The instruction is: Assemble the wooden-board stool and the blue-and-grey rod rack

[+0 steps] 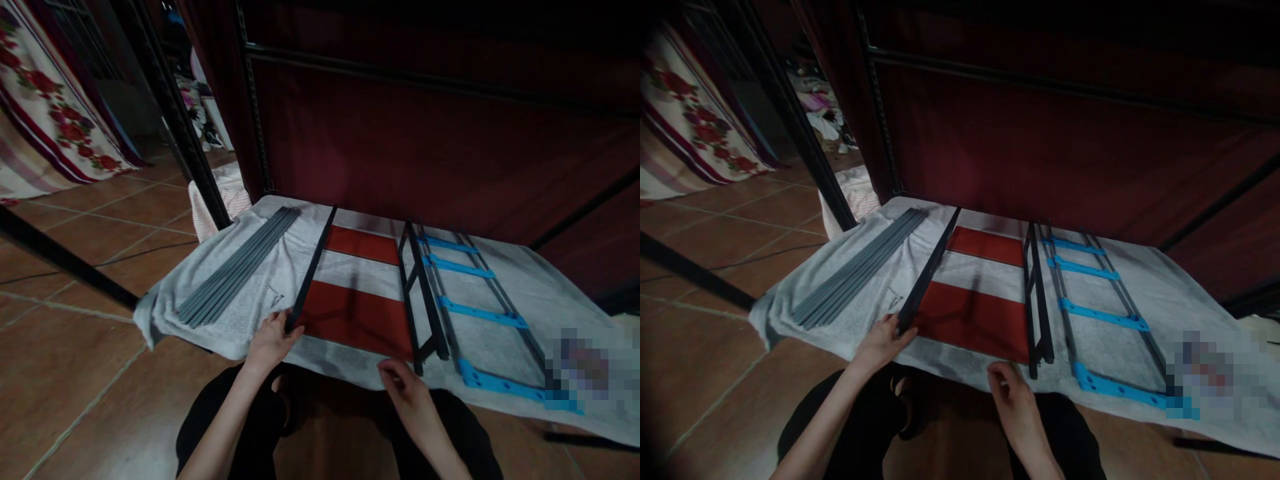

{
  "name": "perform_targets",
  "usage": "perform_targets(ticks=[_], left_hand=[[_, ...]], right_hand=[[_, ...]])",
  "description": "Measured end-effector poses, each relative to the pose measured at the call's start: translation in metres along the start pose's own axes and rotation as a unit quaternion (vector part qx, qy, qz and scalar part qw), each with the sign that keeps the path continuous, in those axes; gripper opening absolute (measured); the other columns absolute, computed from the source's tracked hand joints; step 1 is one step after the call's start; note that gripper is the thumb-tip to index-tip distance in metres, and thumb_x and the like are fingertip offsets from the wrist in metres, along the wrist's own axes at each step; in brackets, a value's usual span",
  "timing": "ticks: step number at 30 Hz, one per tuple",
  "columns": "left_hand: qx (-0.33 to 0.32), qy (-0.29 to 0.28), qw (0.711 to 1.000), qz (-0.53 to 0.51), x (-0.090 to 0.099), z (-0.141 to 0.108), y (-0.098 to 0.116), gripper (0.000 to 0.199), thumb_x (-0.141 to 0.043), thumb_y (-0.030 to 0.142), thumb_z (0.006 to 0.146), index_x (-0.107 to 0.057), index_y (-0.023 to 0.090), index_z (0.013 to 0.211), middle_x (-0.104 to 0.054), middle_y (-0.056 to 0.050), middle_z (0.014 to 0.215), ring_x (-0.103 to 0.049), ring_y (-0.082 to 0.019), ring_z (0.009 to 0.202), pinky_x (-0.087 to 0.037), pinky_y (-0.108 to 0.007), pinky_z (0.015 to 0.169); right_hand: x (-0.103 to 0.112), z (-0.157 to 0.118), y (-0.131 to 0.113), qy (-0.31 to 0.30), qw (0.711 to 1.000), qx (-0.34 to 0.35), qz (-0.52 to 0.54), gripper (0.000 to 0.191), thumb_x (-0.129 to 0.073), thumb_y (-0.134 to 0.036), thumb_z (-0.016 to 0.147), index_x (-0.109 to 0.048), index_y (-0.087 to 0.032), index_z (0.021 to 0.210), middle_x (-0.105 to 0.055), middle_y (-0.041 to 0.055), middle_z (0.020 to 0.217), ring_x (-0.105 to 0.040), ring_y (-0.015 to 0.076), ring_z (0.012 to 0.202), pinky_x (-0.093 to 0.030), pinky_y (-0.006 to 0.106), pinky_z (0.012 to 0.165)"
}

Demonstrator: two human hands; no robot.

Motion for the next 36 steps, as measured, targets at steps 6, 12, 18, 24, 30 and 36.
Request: perform_targets(ticks=[6, 12, 18, 24, 30, 36], left_hand=[[0.065, 0.076, 0.993, 0.055, 0.010, -0.001, -0.005, 0.038, -0.042, 0.043, 0.094, -0.065, 0.013, 0.094, -0.069, -0.015, 0.089, -0.065, -0.027, 0.097, -0.047, -0.032, 0.080], [0.077, 0.075, 0.993, 0.037, 0.004, 0.003, -0.022, 0.034, -0.043, 0.040, 0.094, -0.064, 0.014, 0.090, -0.070, -0.014, 0.082, -0.069, -0.026, 0.084, -0.048, -0.030, 0.069], [0.034, 0.114, 0.992, 0.048, 0.004, 0.002, -0.013, 0.036, -0.037, 0.034, 0.096, -0.066, 0.013, 0.091, -0.069, -0.015, 0.083, -0.068, -0.027, 0.088, -0.049, -0.033, 0.076], [0.020, 0.149, 0.988, 0.030, 0.007, -0.002, -0.011, 0.033, -0.039, 0.033, 0.095, -0.066, 0.014, 0.097, -0.068, -0.013, 0.079, -0.067, -0.026, 0.089, -0.048, -0.032, 0.076], [0.023, 0.135, 0.990, 0.032, 0.005, -0.002, -0.011, 0.034, -0.039, 0.034, 0.095, -0.066, 0.013, 0.097, -0.069, -0.014, 0.081, -0.067, -0.027, 0.090, -0.048, -0.032, 0.077], [0.019, 0.130, 0.991, 0.015, 0.010, -0.005, -0.008, 0.040, -0.034, 0.040, 0.097, -0.063, 0.012, 0.098, -0.069, -0.015, 0.082, -0.067, -0.027, 0.091, -0.048, -0.033, 0.077]], right_hand=[[-0.027, 0.113, -0.049, 0.068, 0.988, 0.076, -0.114, 0.032, -0.042, -0.026, 0.093, -0.059, -0.020, 0.119, -0.059, 0.0127, 0.123, -0.055, 0.0242, 0.116, -0.042, 0.040, 0.100], [-0.052, 0.188, -0.024, -0.007, 0.951, 0.003, -0.309, 0.030, -0.042, -0.031, 0.095, -0.063, -0.016, 0.112, -0.062, 0.0167, 0.115, -0.054, 0.0293, 0.114, -0.039, 0.044, 0.096], [-0.055, 0.215, -0.014, -0.071, 0.957, -0.025, -0.279, 0.034, -0.046, -0.042, 0.093, -0.068, -0.016, 0.093, -0.067, 0.0136, 0.102, -0.059, 0.0248, 0.103, -0.040, 0.036, 0.091], [-0.044, 0.226, -0.032, -0.107, 0.967, -0.001, -0.232, 0.031, -0.058, -0.045, 0.083, -0.064, -0.021, 0.066, -0.065, 0.0015, 0.073, -0.060, 0.0179, 0.081, -0.042, 0.026, 0.074], [-0.023, 0.215, -0.054, -0.103, 0.978, 0.000, -0.181, 0.025, -0.059, -0.043, 0.080, -0.057, -0.020, 0.069, -0.060, -0.0025, 0.069, -0.053, 0.0127, 0.065, -0.035, 0.023, 0.058], [0.002, 0.182, -0.088, -0.078, 0.980, 0.022, -0.181, 0.026, -0.059, -0.046, 0.081, -0.051, -0.023, 0.071, -0.055, -0.0043, 0.063, -0.049, 0.0128, 0.061, -0.029, 0.024, 0.056]])
Point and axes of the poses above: each hand's wrist, its own z-axis towards the middle knuckle, its own x-axis out of the back of the hand, y = z × x, the point moved 10 cm from there along z, towards the middle knuckle
